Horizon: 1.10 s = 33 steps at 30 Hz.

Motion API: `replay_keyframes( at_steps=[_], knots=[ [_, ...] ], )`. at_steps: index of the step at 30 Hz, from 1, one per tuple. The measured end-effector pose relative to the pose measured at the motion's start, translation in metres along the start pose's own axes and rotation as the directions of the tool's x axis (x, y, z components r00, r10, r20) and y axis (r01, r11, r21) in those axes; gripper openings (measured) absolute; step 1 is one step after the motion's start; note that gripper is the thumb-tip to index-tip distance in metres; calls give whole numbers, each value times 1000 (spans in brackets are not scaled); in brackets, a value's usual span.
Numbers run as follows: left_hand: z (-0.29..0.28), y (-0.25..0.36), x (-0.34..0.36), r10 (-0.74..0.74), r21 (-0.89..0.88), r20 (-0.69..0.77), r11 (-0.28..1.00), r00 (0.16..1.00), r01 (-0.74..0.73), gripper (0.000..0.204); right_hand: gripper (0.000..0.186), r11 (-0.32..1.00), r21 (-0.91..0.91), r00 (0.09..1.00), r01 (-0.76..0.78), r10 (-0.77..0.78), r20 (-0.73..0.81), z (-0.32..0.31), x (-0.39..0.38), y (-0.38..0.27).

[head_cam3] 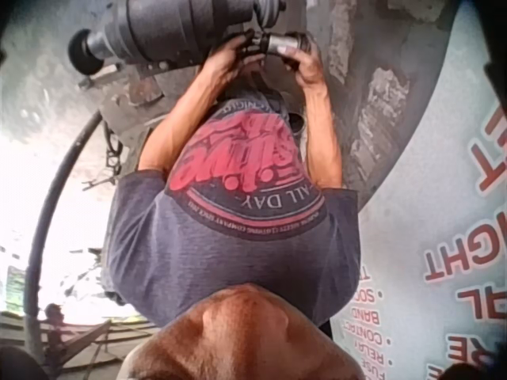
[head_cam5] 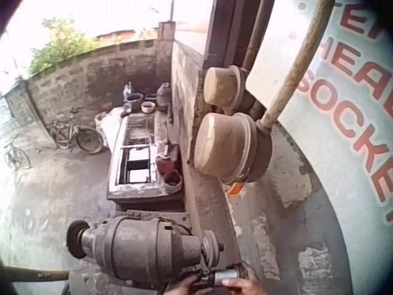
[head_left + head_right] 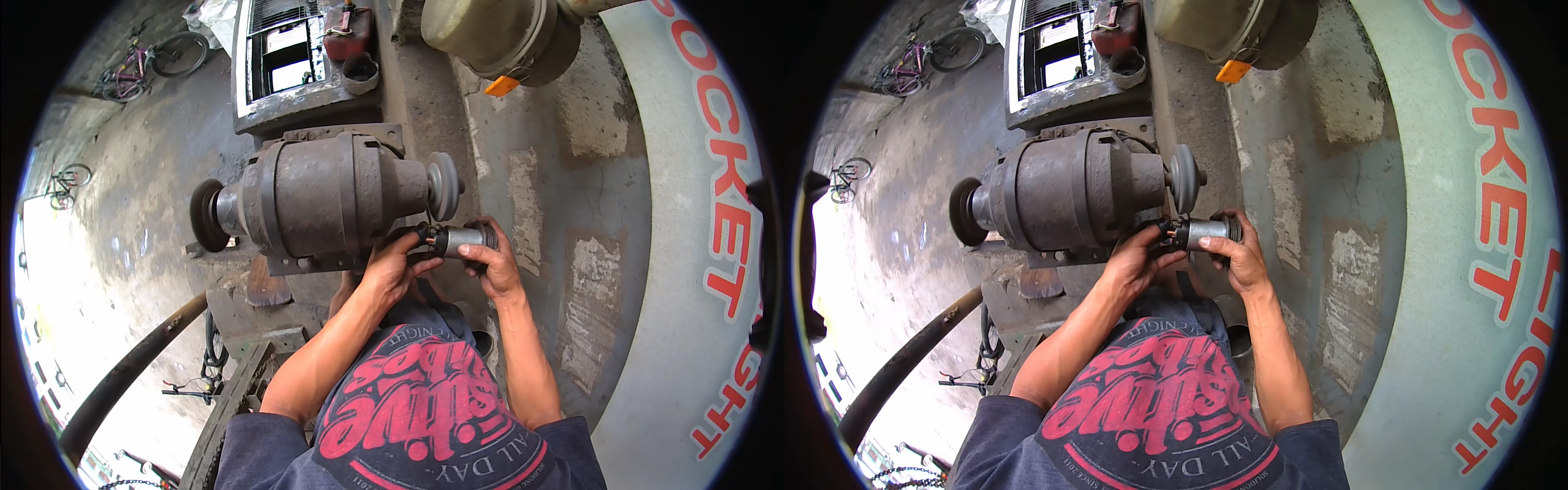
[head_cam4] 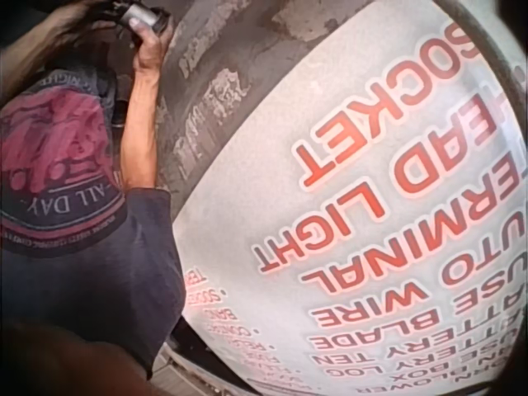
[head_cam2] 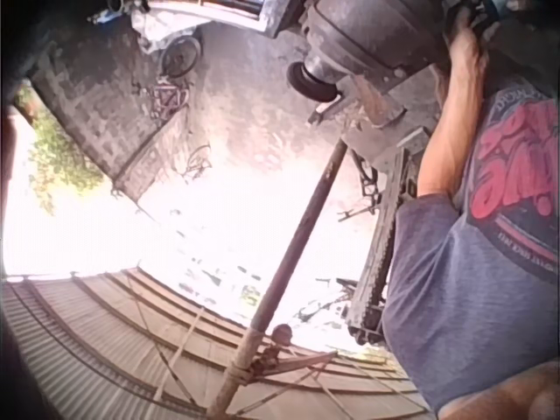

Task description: The person uses a hammer to tap a cylindrical metal part held in the left hand, repeatedly striking it on a workbench. The person then moves to a bench grinder and grinds the same part against the spinning wheel.

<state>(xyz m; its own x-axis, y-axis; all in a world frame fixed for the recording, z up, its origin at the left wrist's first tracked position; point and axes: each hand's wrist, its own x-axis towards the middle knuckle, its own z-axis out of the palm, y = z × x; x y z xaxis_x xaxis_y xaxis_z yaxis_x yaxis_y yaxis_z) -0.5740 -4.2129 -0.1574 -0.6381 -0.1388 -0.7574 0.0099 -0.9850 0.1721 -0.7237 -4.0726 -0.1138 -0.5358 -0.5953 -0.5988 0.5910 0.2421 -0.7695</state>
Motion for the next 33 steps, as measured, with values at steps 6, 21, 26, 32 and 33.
replay_keyframes(
  at_steps=[6, 21, 26, 32, 33],
  knots=[
    [-2, -2, 2, 22, 23, 3, 999, 1000, -22, 25, 50, 1000, 3, 1000, 11, -11, 17, 0, 3, 1],
    [3, 1, 3, 56, 36, -12, 998, 998, -55, 24, 52, 999, 47, 1000, -10, 10, 8, 1, 4, 3],
    [2, 1, 4, 40, 39, -2, 998, 999, -40, 24, 50, 998, 58, 1000, -2, 1, 10, 3, 4, 3],
    [3, 1, 5, 35, 35, -9, 999, 999, -35, 24, 49, 999, 53, 1000, -9, 8, 12, 2, 4, 2],
    [4, 2, 5, 36, 24, -2, 999, 999, -35, 25, 49, 999, 51, 1000, -10, 9, 10, 2, 4, 2]
  ],
)
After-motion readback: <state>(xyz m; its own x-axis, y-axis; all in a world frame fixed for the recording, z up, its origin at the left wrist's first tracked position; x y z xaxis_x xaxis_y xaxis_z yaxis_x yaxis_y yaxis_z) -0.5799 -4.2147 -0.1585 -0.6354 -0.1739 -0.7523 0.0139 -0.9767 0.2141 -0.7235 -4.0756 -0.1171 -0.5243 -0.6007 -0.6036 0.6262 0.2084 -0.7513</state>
